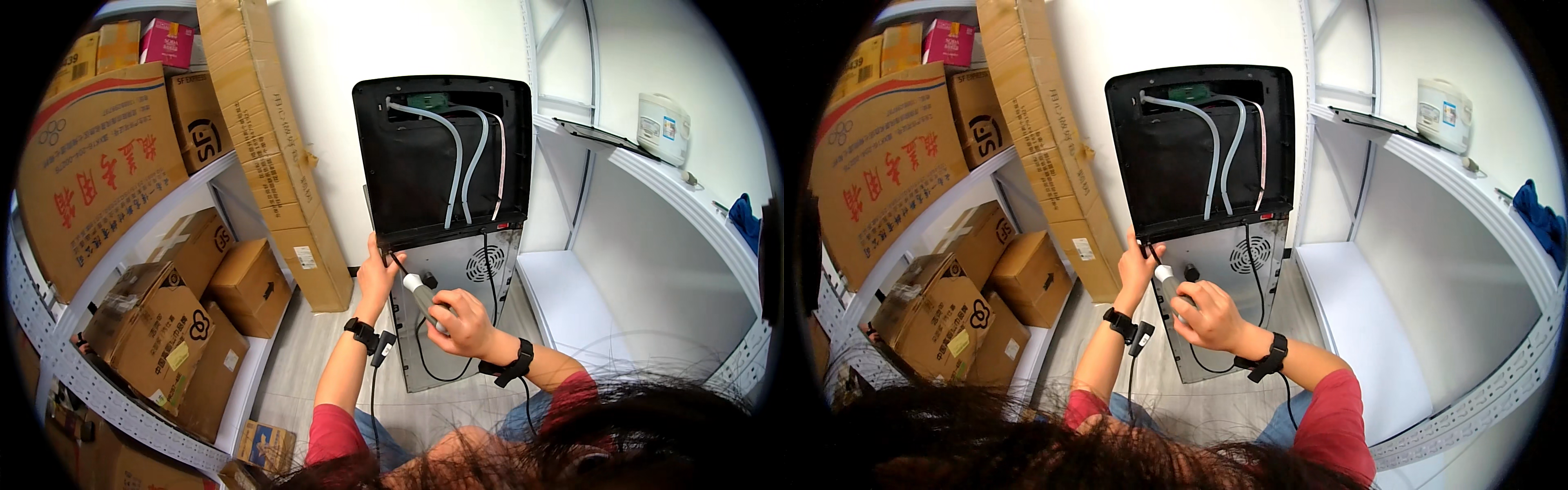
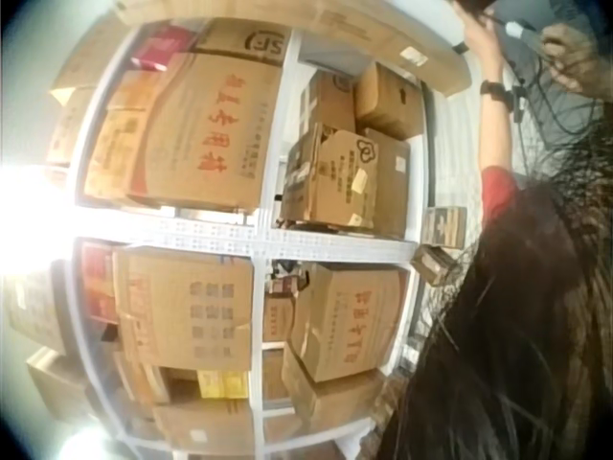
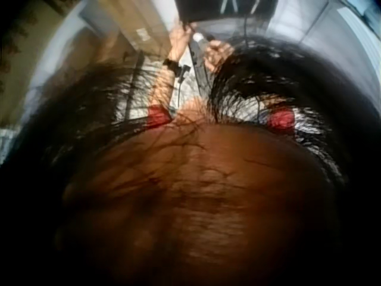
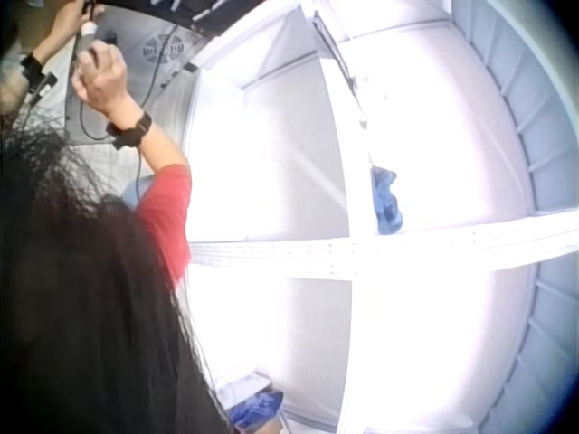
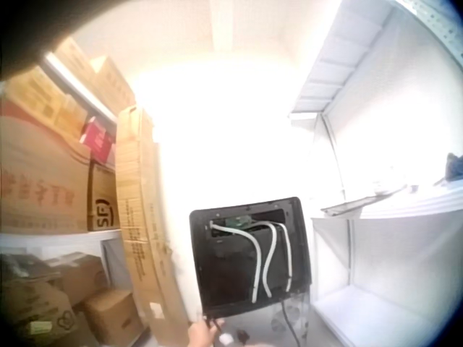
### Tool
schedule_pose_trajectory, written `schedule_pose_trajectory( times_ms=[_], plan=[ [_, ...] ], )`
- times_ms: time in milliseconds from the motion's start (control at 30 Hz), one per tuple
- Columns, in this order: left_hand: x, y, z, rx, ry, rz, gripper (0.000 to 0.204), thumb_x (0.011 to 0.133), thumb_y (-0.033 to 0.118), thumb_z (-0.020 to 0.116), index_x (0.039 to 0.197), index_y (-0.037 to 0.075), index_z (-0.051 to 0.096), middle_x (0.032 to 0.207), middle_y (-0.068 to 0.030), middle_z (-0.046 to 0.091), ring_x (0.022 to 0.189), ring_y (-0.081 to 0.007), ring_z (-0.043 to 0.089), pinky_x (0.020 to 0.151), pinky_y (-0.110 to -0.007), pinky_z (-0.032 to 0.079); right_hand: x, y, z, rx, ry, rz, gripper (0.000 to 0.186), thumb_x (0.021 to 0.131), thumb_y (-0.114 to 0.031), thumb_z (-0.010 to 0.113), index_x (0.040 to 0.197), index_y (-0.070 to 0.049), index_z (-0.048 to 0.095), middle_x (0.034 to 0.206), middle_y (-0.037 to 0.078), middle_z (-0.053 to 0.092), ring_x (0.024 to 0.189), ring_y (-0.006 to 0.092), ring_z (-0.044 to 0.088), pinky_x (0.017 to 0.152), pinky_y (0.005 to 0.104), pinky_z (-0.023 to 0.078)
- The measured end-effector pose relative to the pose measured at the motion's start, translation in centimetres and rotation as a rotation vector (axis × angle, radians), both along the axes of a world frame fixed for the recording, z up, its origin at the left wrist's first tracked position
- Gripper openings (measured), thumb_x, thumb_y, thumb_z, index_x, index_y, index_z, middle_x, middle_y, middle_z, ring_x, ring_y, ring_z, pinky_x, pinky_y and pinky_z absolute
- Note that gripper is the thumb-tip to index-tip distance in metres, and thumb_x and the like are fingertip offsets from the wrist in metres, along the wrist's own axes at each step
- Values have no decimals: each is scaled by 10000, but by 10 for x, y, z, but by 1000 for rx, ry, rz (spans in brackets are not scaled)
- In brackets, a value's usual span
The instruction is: The person uses a screwdriver to remove and reinsert screws on the back panel of a water dispenser. They repeatedly loosen and tighten the same screws while seated on the floor in a storage area.
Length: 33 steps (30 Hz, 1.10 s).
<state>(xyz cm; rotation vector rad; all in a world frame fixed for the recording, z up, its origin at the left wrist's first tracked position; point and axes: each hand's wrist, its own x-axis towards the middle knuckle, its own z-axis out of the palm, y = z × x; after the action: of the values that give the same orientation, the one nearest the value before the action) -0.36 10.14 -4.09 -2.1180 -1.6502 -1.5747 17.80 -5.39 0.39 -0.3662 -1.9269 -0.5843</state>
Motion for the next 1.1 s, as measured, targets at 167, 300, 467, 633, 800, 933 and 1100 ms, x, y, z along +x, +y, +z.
schedule_pose_trajectory(
  times_ms=[167, 300, 467, 633, 800, 933, 1100],
  plan=[
    [2, 0, 1, -11, -8, -10, 832, 808, 438, 699, 1420, 158, 211, 774, -127, 693, 713, -372, 668, 597, -448, 504, 1, -7, -2, -96, -47, -38, 312, 636, -48, 719, 917, -65, 583, 981, 103, 569, 551, 190, 560, 491, 292, 464],
    [-1, 3, -2, -35, -17, -16, 840, 807, 440, 700, 1422, 151, 207, 786, -131, 695, 720, -374, 669, 608, -449, 506, 0, -6, -3, -149, -40, 41, 271, 653, -39, 710, 895, -58, 590, 983, 106, 568, 528, 174, 542, 496, 288, 464],
    [1, 5, -2, -25, -3, -6, 835, 806, 434, 705, 1416, 143, 214, 779, -131, 694, 722, -369, 671, 605, -442, 507, -1, 1, -4, -37, 65, 20, 296, 645, -48, 723, 906, -45, 584, 986, 106, 567, 534, 177, 545, 513, 285, 469],
    [-1, 2, -2, -7, -13, -11, 833, 804, 431, 710, 1411, 141, 218, 769, -127, 693, 713, -366, 671, 597, -441, 507, 1, -3, -1, -82, -10, -40, 307, 638, -55, 720, 914, -55, 586, 994, 97, 573, 548, 191, 550, 511, 289, 471],
    [1, 4, -3, -4, -9, 4, 835, 799, 439, 712, 1410, 149, 222, 760, -129, 691, 708, -372, 668, 595, -443, 505, 1, -6, -2, -120, -31, -29, 254, 653, -67, 725, 874, -57, 599, 997, 96, 586, 550, 185, 552, 499, 291, 465],
    [1, 3, -2, -9, -10, 8, 834, 795, 448, 711, 1409, 158, 226, 755, -130, 690, 705, -377, 665, 590, -446, 503, 1, -10, 0, -211, 6, -4, 217, 681, -72, 727, 855, -54, 599, 992, 97, 578, 569, 199, 561, 522, 298, 470],
    [0, 5, -3, -2, -18, -4, 835, 794, 455, 709, 1408, 157, 228, 745, -128, 687, 701, -376, 664, 587, -444, 502, -3, -4, 0, -65, 156, -4, 276, 710, -93, 727, 934, -44, 573, 1005, 106, 558, 624, 227, 571, 565, 328, 479]
  ],
)
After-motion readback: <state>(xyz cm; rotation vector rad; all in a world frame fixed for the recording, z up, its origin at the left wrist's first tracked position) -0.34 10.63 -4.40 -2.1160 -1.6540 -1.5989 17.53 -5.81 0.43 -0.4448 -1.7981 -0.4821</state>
